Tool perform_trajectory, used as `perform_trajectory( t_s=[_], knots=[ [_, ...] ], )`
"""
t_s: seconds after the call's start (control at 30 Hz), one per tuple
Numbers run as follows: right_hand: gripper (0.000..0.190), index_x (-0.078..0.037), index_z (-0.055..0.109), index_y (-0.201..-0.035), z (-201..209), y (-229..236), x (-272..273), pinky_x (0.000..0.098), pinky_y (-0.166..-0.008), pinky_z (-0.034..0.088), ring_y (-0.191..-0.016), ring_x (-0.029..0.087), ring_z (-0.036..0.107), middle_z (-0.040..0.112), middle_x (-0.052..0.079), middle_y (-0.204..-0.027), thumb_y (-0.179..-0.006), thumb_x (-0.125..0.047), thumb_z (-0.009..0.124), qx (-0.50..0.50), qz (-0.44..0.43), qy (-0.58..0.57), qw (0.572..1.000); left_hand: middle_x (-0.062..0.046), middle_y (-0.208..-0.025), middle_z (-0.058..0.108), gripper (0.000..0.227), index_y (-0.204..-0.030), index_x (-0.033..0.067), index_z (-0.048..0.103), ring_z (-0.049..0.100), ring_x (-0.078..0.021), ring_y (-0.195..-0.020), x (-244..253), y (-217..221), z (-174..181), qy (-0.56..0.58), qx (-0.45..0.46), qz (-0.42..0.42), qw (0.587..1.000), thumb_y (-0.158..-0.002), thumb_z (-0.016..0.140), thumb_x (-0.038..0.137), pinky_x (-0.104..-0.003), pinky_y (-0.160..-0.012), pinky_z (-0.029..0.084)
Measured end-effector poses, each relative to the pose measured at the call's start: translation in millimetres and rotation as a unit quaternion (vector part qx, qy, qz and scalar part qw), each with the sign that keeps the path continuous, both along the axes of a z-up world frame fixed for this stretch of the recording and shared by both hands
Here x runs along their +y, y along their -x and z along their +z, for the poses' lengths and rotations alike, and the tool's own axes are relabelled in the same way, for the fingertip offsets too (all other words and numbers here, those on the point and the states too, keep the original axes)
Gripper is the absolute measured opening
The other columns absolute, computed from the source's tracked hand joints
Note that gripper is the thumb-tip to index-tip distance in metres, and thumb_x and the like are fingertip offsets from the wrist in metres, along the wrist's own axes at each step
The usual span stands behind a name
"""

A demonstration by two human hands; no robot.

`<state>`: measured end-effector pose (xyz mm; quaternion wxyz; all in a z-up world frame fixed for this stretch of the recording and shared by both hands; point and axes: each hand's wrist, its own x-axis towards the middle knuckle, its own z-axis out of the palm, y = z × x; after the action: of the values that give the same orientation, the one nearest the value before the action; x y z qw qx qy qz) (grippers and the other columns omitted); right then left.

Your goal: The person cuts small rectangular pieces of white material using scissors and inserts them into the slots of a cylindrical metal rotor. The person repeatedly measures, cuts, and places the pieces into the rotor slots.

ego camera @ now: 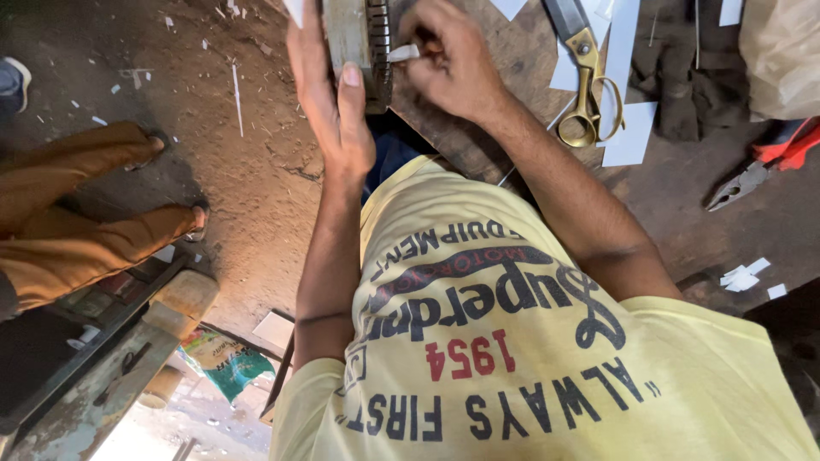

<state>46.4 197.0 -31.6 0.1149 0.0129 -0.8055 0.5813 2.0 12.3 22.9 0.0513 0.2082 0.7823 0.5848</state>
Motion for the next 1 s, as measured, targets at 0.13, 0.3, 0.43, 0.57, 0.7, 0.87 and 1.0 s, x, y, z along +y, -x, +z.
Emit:
perform_trajectory(
  t_s=[0.13,0.3,0.43,0.57,0.7,0.87,1.0],
  knots=[
    [0.019,0.004,0.073,-0.108,-8,0,5,0.0265,-0.063,0.045,-0.077,0.014,0.059,0.064,0.008,-0.096,-0.090,0.010,0.075,0.011,0.028,0.037,0.999,-0.026,-0.158,0.037,0.073,-0.157,0.0000,0.032,0.040,-0.0380,-0.147,6,6,-3,0.113,0.085,0.037,0.989,-0.106,0.063,0.043,-0.048,-0.125,0.037],
    [0.013,0.004,0.075,-0.107,-14,-1,27,0.0229,-0.063,0.048,-0.075,0.008,0.063,0.072,0.006,-0.094,-0.096,0.002,0.081,-0.068,0.011,0.075,0.995,-0.021,-0.150,0.052,0.057,-0.154,0.0012,0.049,0.051,-0.0326,-0.142,-15,45,-21,0.042,0.076,0.082,0.993,-0.109,0.062,0.034,-0.045,-0.122,0.043],
    [0.019,0.006,0.072,-0.117,-12,-7,27,0.0220,-0.077,0.058,-0.090,0.007,0.071,0.074,0.007,-0.102,-0.099,0.003,0.078,-0.053,0.032,0.111,0.992,-0.015,-0.122,0.066,0.049,-0.148,-0.0017,0.057,0.060,-0.0225,-0.111,-37,63,-38,-0.101,0.020,0.086,0.991,-0.109,0.059,0.028,-0.038,-0.099,0.050],
    [0.015,0.005,0.076,-0.107,0,1,17,0.0219,-0.066,0.053,-0.078,0.009,0.069,0.077,0.009,-0.099,-0.096,0.001,0.084,-0.023,0.023,0.018,0.999,-0.010,-0.106,0.065,0.042,-0.142,-0.0048,0.059,0.055,-0.0152,-0.095,-45,65,-44,-0.159,-0.013,0.090,0.983,-0.112,0.057,0.024,-0.034,-0.087,0.047],
    [0.011,0.004,0.077,-0.103,3,10,8,0.0227,-0.066,0.054,-0.077,0.010,0.070,0.077,0.009,-0.096,-0.097,0.000,0.084,-0.012,0.041,0.001,0.999,-0.005,-0.091,0.057,0.032,-0.124,-0.0056,0.062,0.046,-0.0126,-0.085,-43,67,-45,-0.155,-0.004,0.087,0.984,-0.112,0.056,0.024,-0.033,-0.078,0.040],
    [0.009,0.002,0.077,-0.099,-8,17,4,0.0239,-0.062,0.052,-0.072,0.010,0.068,0.074,0.008,-0.086,-0.100,-0.002,0.085,-0.038,0.052,-0.029,0.998,-0.002,-0.084,0.046,0.029,-0.109,-0.0053,0.061,0.036,-0.0104,-0.075,-43,68,-47,-0.137,0.014,0.099,0.985,-0.110,0.057,0.023,-0.033,-0.068,0.032],
    [0.005,0.003,0.075,-0.101,-14,21,3,0.0247,-0.065,0.056,-0.079,0.010,0.071,0.074,0.008,-0.091,-0.104,0.001,0.079,-0.021,0.060,-0.017,0.998,-0.003,-0.083,0.046,0.029,-0.103,-0.0041,0.057,0.039,-0.0107,-0.075,-41,66,-50,-0.142,0.046,0.085,0.985,-0.110,0.057,0.024,-0.034,-0.069,0.034]
  ],
)
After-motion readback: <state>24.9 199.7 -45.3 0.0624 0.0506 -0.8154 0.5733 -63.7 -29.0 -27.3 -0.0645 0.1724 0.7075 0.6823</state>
